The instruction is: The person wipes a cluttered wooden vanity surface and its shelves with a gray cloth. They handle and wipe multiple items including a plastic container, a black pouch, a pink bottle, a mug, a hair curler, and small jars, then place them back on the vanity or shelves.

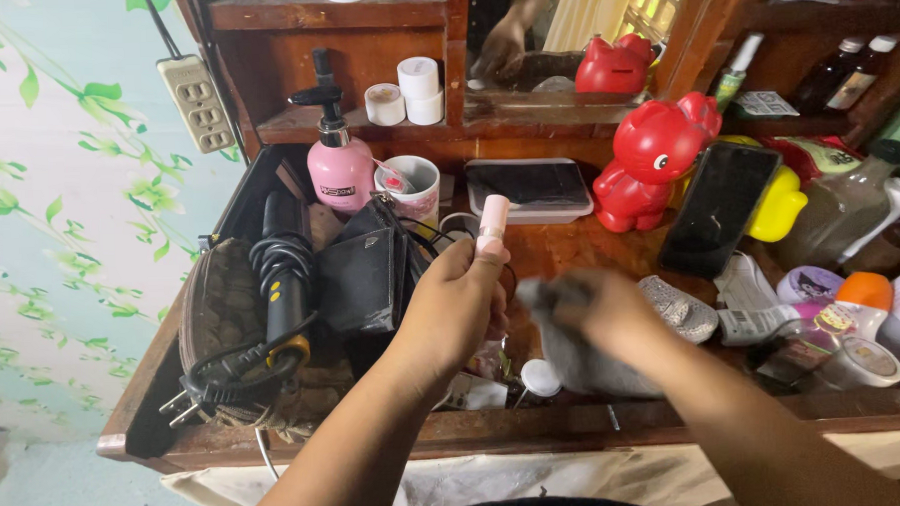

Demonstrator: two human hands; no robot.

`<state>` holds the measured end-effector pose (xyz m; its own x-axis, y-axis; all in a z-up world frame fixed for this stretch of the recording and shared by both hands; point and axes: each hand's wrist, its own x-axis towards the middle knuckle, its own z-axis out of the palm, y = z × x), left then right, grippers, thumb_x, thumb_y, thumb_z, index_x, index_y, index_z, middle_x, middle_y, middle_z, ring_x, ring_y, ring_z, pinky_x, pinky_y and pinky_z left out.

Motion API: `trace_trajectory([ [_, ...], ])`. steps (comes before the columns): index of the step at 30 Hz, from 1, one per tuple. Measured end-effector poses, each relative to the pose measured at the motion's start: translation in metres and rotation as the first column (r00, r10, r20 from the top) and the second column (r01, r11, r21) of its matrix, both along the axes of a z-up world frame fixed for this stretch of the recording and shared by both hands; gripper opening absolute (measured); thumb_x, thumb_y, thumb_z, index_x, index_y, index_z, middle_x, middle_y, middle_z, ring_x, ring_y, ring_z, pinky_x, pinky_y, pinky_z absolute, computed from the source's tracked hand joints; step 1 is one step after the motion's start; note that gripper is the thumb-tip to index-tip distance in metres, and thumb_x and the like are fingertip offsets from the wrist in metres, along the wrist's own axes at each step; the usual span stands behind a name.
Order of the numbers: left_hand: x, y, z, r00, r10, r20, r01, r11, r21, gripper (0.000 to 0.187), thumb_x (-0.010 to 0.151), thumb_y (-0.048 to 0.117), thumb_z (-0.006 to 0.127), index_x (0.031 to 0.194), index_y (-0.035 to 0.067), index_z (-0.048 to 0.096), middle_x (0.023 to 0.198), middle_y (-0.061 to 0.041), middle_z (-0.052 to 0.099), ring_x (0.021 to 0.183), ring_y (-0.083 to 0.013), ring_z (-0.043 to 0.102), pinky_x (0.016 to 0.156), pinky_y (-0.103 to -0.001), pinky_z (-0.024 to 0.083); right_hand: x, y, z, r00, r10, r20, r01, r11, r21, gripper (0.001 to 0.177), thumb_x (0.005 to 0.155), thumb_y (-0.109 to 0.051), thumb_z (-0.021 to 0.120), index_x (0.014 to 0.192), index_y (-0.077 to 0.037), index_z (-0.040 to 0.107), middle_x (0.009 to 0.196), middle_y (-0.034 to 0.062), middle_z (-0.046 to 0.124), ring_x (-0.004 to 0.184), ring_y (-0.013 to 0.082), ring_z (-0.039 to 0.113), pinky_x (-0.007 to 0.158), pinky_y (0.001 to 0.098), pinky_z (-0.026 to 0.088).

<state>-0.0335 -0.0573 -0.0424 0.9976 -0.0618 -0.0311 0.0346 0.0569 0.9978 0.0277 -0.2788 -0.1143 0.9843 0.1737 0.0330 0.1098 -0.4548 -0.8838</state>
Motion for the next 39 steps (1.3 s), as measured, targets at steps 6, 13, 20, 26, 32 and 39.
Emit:
trace_trajectory([
  [6,0.005,-0.018,-0.006,0.934,0.073,0.349,-0.221,0.887,0.406,0.031,0.102,0.031,0.051,0.099,0.001,0.058,0.081,-0.021,0.069,0.073,-0.0331,0.066,0.068,-0.045,0.053,-0.031,0.03,0.092,0.979,0.075,-0.188,0.055,0.794,0.605,0.031,0.087,-0.029,0.066,0.111,-0.011,0.071,0.1,0.0036,0.075,0.091,0.0149,0.069,0.083,0.0341,0.054],
  [13,-0.017,-0.02,0.014,0.896,-0.245,0.371,-0.013,0.819,0.574,0.028,0.101,0.027,0.054,0.104,0.0,0.054,0.087,-0.027,0.07,0.084,-0.0402,0.069,0.074,-0.046,0.052,-0.039,0.052,0.098,0.986,-0.158,0.053,0.119,0.89,0.44,0.05,0.089,-0.045,0.07,0.118,-0.005,0.074,0.101,0.0036,0.073,0.09,0.0125,0.066,0.081,0.0292,0.051],
  [20,-0.007,-0.024,0.015,0.974,-0.186,0.132,0.198,0.977,-0.083,0.034,0.104,0.038,0.05,0.096,0.005,0.055,0.073,-0.001,0.054,0.061,-0.0105,0.05,0.054,-0.029,0.044,-0.015,0.022,0.105,0.982,-0.111,-0.155,0.184,0.764,0.619,0.049,0.092,-0.058,0.065,0.105,-0.011,0.069,0.084,0.0036,0.066,0.073,0.0178,0.062,0.066,0.0343,0.052],
  [26,0.001,-0.03,0.014,0.969,-0.063,0.238,0.079,0.995,-0.059,0.026,0.104,0.03,0.053,0.101,0.005,0.06,0.08,0.0,0.06,0.069,-0.0068,0.056,0.061,-0.025,0.049,-0.024,0.027,0.115,0.962,-0.006,-0.273,0.209,0.658,0.723,0.046,0.088,-0.06,0.063,0.098,-0.016,0.069,0.082,0.0049,0.07,0.072,0.0197,0.067,0.068,0.0375,0.056],
  [32,0.0,-0.044,0.026,0.978,0.084,0.192,-0.061,0.991,-0.123,0.027,0.094,0.028,0.069,0.098,0.001,0.069,0.07,0.0,0.059,0.057,-0.0085,0.048,0.05,-0.027,0.038,-0.032,0.033,0.113,0.918,0.154,-0.366,0.211,0.591,0.779,0.048,0.09,-0.059,0.062,0.106,-0.014,0.07,0.095,0.0039,0.074,0.085,0.0201,0.07,0.082,0.0401,0.058],
  [39,0.003,-0.05,0.026,0.973,0.089,0.212,-0.041,0.975,-0.22,0.028,0.09,0.026,0.074,0.091,-0.003,0.072,0.077,-0.002,0.07,0.065,-0.0061,0.06,0.058,-0.024,0.049,-0.032,0.036,0.104,0.915,0.139,-0.379,0.248,0.547,0.799,0.043,0.089,-0.05,0.06,0.113,-0.015,0.069,0.104,0.0037,0.075,0.093,0.0191,0.072,0.086,0.0406,0.058],
])
